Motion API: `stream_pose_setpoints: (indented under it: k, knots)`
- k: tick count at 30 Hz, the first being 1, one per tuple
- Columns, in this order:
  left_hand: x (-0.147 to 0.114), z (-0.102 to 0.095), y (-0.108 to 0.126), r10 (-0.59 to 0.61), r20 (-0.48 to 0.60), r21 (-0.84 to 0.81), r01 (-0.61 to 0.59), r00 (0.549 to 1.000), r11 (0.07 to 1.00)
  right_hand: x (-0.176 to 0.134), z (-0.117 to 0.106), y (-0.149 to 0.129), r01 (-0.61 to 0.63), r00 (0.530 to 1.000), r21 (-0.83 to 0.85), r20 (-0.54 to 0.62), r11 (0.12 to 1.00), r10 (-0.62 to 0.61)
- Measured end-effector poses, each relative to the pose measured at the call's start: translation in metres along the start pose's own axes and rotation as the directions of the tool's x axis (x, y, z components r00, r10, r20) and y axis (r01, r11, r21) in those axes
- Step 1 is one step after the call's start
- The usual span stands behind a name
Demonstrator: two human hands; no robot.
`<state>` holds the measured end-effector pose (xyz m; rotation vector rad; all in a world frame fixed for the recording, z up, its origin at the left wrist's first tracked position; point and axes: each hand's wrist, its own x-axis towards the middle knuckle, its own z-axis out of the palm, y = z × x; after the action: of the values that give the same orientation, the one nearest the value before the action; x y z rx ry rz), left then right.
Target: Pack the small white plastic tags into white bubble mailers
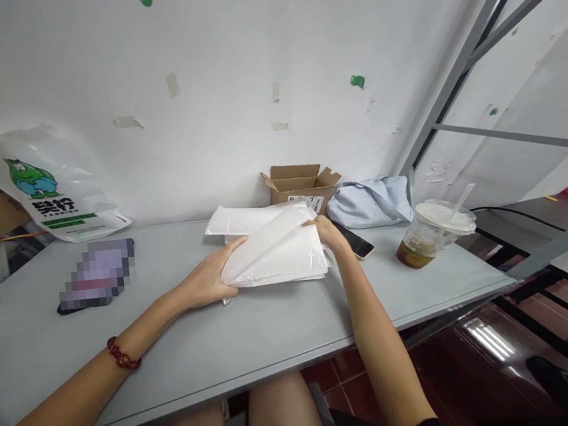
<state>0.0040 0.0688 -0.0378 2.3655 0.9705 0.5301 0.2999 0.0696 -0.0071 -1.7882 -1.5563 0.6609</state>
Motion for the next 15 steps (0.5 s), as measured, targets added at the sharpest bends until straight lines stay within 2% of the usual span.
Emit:
stream_pose_setpoints:
  k: [3,7,11,15]
  knots:
    - [0.0,-0.004,0.003,-0.001,0.01,-0.017,0.001,1.0,1.0,-0.002,-0.001,-0.004,-0.081,0.997,0.053,0.007,0.995,0.081]
    - [-0.001,-0.012,0.001,-0.014,0.079,-0.143,0.025,0.997,0.989,-0.005,-0.001,-0.008,-0.151,0.988,0.133,-0.002,0.98,0.152]
    - [-0.003,-0.021,-0.006,0.004,0.169,-0.241,0.037,0.986,0.97,-0.002,0.003,-0.01,-0.28,0.956,0.098,-0.066,0.955,0.287]
    - [-0.006,-0.026,-0.01,0.017,0.151,-0.271,0.025,0.988,0.962,0.002,0.006,-0.009,-0.317,0.942,0.067,-0.096,0.946,0.322]
